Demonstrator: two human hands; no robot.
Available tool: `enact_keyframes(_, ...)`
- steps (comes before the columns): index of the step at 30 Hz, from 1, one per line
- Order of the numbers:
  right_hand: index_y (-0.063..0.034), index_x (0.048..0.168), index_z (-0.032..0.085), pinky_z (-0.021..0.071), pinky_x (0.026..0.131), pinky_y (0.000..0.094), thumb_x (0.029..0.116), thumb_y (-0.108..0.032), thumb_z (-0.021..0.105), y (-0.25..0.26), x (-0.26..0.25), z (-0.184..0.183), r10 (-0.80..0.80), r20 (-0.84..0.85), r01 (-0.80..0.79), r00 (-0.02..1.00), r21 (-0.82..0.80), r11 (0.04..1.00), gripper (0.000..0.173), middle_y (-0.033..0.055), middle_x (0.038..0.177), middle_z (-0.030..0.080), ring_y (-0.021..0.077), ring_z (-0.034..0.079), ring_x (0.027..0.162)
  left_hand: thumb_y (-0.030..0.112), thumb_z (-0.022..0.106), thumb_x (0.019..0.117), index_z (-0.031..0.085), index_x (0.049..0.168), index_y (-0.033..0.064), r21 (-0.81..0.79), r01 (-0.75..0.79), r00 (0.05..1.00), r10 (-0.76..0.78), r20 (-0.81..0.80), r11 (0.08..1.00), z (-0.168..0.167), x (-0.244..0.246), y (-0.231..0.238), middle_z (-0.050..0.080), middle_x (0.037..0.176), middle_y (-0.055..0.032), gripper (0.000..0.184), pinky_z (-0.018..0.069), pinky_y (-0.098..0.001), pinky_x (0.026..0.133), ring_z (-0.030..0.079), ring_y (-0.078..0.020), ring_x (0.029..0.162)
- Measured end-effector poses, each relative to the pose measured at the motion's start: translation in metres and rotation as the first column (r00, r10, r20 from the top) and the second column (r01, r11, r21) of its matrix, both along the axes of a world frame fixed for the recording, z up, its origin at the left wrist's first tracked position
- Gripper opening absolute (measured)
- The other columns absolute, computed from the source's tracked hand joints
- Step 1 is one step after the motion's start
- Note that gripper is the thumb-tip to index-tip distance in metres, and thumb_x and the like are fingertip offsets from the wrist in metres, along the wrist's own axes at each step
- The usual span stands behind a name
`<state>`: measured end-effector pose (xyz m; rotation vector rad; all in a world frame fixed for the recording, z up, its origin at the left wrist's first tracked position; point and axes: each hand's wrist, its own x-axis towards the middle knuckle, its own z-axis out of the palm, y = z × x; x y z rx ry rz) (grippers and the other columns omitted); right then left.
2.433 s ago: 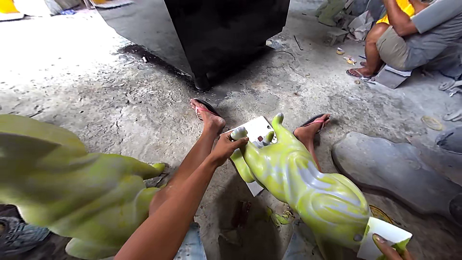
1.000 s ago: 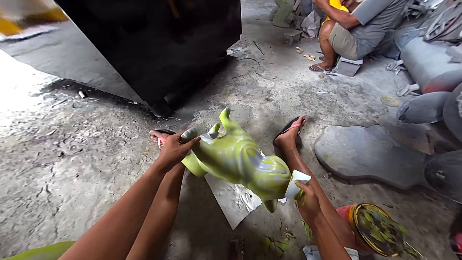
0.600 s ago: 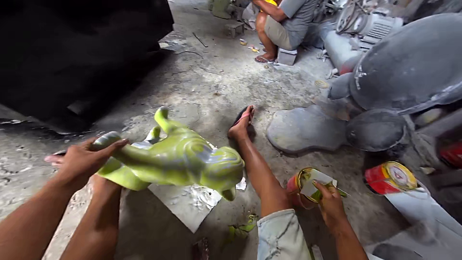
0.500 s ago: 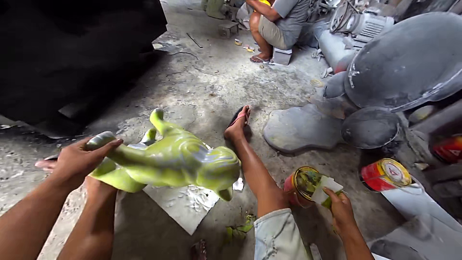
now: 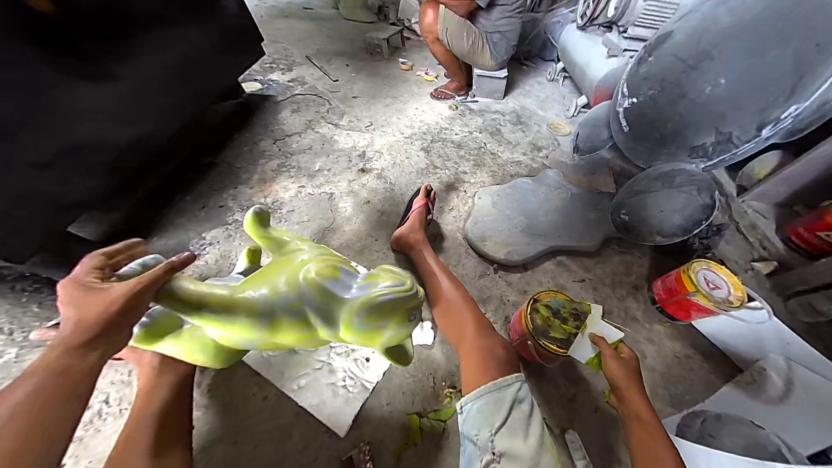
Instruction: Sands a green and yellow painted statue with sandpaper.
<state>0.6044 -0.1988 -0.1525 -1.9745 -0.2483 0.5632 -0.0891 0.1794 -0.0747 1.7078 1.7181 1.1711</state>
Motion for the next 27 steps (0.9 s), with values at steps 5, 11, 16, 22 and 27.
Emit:
enact_keyframes(5, 0.0011, 0.113, 0.07, 0.06, 0.082, 0.0418, 0.0944, -0.02, 0.074, 0.002, 0.011, -0.01, 0.063, 0.062, -0.065, 0.996, 0.031, 0.997, 0.028, 0.0138, 0.099, 0.073, 0.0211, 0.071, 0.09, 0.056, 0.066, 0.0949, 0.044, 0.151, 0.0052, 0.366, -0.079, 0.979, 0.141, -0.146, 0.927, 0.032, 0.079, -0.07, 0.049, 0.152, -0.0188, 0.079, 0.0379, -0.0461, 0.119, 0.047, -0.0277, 0.141)
enact_keyframes(11, 0.004, 0.125, 0.063, 0.0594, 0.089, 0.0433, 0.0933, -0.017, 0.073, 0.006, 0.005, 0.003, -0.022, 0.138, 0.004, 0.99, 0.131, 0.991, 0.039, 0.0182, 0.113, 0.069, 0.0227, 0.07, 0.101, 0.026, 0.076, 0.091, 0.056, 0.137, 0.0017, 0.208, 0.365, 0.91, -0.395, 0.128, 0.907, 0.002, 0.318, -0.267, 0.06, 0.137, -0.0153, 0.055, 0.0508, -0.0457, 0.108, 0.056, -0.0249, 0.131)
enact_keyframes(16, 0.001, 0.128, 0.054, 0.0624, 0.079, 0.0318, 0.0987, -0.013, 0.063, -0.006, -0.016, 0.028, 0.008, -0.099, 0.037, 0.995, 0.436, 0.899, 0.034, 0.0058, 0.102, 0.069, 0.011, 0.07, 0.089, 0.036, 0.081, 0.0861, 0.053, 0.141, -0.0024, 0.013, 0.518, 0.759, -0.466, 0.455, 0.856, -0.006, 0.448, -0.337, 0.057, 0.141, -0.0197, 0.073, 0.054, -0.0411, 0.105, 0.057, -0.0261, 0.13)
enact_keyframes(22, -0.0078, 0.121, 0.057, 0.0623, 0.087, 0.0328, 0.1041, -0.016, 0.055, -0.017, -0.054, 0.053, 0.336, -0.171, -0.188, 0.926, 0.564, 0.805, 0.019, -0.0013, 0.099, 0.074, 0.0091, 0.073, 0.092, 0.028, 0.057, 0.1045, 0.062, 0.13, -0.0021, -0.173, 0.575, 0.648, -0.316, 0.692, 0.8, -0.003, 0.488, -0.325, 0.072, 0.112, -0.0148, 0.04, 0.0569, -0.0412, 0.096, 0.071, -0.0192, 0.103)
enact_keyframes(27, 0.0042, 0.147, 0.044, 0.0417, 0.107, 0.0231, 0.1079, 0.0, 0.034, 0.055, -0.185, 0.261, -0.051, -0.365, -0.006, 0.929, -0.154, 0.988, 0.04, 0.0132, 0.139, 0.057, 0.0089, 0.058, 0.122, 0.021, 0.053, 0.1053, 0.049, 0.141, -0.005, -0.181, 0.437, 0.7, -0.206, 0.684, 0.881, 0.001, 0.442, -0.322, 0.058, 0.132, -0.0213, 0.045, 0.0523, -0.0412, 0.105, 0.061, -0.0244, 0.12)
